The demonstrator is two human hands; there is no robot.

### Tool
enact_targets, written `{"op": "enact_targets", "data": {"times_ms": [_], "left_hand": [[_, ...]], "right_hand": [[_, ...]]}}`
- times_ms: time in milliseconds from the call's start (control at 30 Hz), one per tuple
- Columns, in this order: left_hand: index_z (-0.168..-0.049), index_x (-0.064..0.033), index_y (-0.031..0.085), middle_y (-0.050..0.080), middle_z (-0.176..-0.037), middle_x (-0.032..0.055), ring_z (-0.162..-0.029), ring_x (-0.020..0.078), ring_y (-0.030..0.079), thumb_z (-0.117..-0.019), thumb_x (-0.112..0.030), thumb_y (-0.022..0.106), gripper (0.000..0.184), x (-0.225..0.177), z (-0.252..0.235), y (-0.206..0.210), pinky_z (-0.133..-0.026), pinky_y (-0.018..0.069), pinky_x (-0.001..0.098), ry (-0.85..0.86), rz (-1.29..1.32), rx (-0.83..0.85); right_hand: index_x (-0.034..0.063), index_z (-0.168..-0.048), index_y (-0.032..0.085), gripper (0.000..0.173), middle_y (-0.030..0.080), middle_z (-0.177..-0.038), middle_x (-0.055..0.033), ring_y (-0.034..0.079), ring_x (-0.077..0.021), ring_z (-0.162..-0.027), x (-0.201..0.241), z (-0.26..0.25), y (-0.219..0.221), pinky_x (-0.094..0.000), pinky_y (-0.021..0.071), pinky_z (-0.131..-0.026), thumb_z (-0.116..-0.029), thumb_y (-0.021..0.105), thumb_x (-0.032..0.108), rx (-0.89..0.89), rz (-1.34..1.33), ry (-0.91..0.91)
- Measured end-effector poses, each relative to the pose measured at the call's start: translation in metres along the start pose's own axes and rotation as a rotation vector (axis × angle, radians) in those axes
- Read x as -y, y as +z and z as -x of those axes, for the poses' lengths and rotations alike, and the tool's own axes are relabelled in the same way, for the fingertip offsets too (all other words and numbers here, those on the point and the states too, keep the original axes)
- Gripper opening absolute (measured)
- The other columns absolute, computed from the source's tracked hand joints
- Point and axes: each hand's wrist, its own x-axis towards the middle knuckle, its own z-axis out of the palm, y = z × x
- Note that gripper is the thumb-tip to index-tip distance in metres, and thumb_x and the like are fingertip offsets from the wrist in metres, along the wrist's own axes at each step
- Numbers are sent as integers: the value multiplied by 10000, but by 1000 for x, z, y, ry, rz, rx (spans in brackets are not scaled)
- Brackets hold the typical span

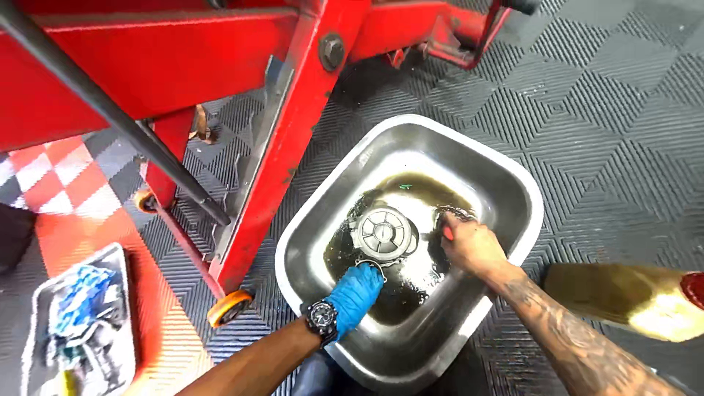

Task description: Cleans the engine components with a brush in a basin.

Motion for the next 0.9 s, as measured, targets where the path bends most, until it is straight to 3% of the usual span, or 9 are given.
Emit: {"op": "enact_targets", "data": {"times_ms": [133, 200, 267, 333, 467, 600, 700, 800, 900], "left_hand": [[-1295, 43, 608, 615, -1297, 256, -1219, 440, 589, -955, -25, 581, 348, -6, -10, -6, -993, 514, 576, -6, 99, 41], [-1416, 42, 509, 532, -1428, 269, -1308, 463, 523, -1003, -38, 517, 421, -12, -4, -28, -1041, 459, 614, -17, 92, 190], [-1492, -4, 444, 471, -1518, 218, -1394, 416, 462, -1024, -79, 540, 483, -14, -3, -39, -1118, 402, 580, -57, 68, 273], [-1327, 11, 598, 611, -1329, 227, -1245, 421, 573, -924, -73, 673, 418, 2, -6, 3, -1030, 472, 582, 51, 135, -5], [-1282, 7, 616, 619, -1294, 211, -1221, 408, 577, -878, 10, 666, 407, 11, -10, 12, -1030, 474, 583, 100, 166, -75], [-1494, -17, 450, 463, -1524, 196, -1393, 400, 445, -1001, 5, 504, 497, 4, 4, -32, -1118, 377, 560, 65, 101, 193], [-1367, 22, 546, 560, -1397, 233, -1277, 436, 544, -971, 41, 512, 398, 12, -8, -5, -1034, 456, 586, 116, 119, 35], [-1381, 61, 533, 577, -1379, 262, -1257, 442, 577, -958, 90, 528, 425, 13, 4, -24, -1053, 478, 555, 101, 212, 91], [-1337, 60, 556, 596, -1346, 246, -1252, 430, 581, -974, 72, 502, 368, 16, -3, -20, -1059, 478, 558, 123, 144, 44]], "right_hand": [[166, -1161, 646, 262, 690, -843, -61, 665, -247, -677, 37, 5, -17, -501, 544, -566, -916, 734, 200, -244, -507, -66], [173, -1117, 679, 204, 726, -897, -18, 693, -167, -698, 73, 9, -6, -413, 605, -598, -925, 745, 160, -163, -660, -203], [123, -1067, 691, 166, 691, -835, -75, 678, -243, -708, 89, -6, 4, -503, 559, -609, -921, 726, 193, -85, -495, -293], [89, -1076, 696, 182, 693, -836, -125, 682, -305, -723, 91, -29, -2, -569, 544, -614, -935, 714, 203, -145, -406, -296], [170, -1090, 695, 162, 708, -872, -28, 682, -183, -730, 94, -30, 7, -462, 582, -642, -942, 727, 225, -7, -428, -379], [154, -1049, 739, 186, 724, -866, -73, 708, -262, -831, 117, -66, -19, -564, 567, -745, -892, 756, 252, 73, -166, -435], [200, -1038, 725, 140, 716, -835, -17, 697, -197, -779, 130, -61, -8, -500, 576, -725, -914, 738, 263, 142, -150, -550], [173, -1075, 741, 175, 727, -849, -69, 711, -261, -791, 131, -74, -27, -557, 568, -714, -908, 721, 222, 144, -34, -560], [168, -1049, 742, 151, 734, -879, -28, 708, -193, -799, 130, -51, -22, -488, 593, -755, -905, 778, 197, 202, -175, -546]]}}
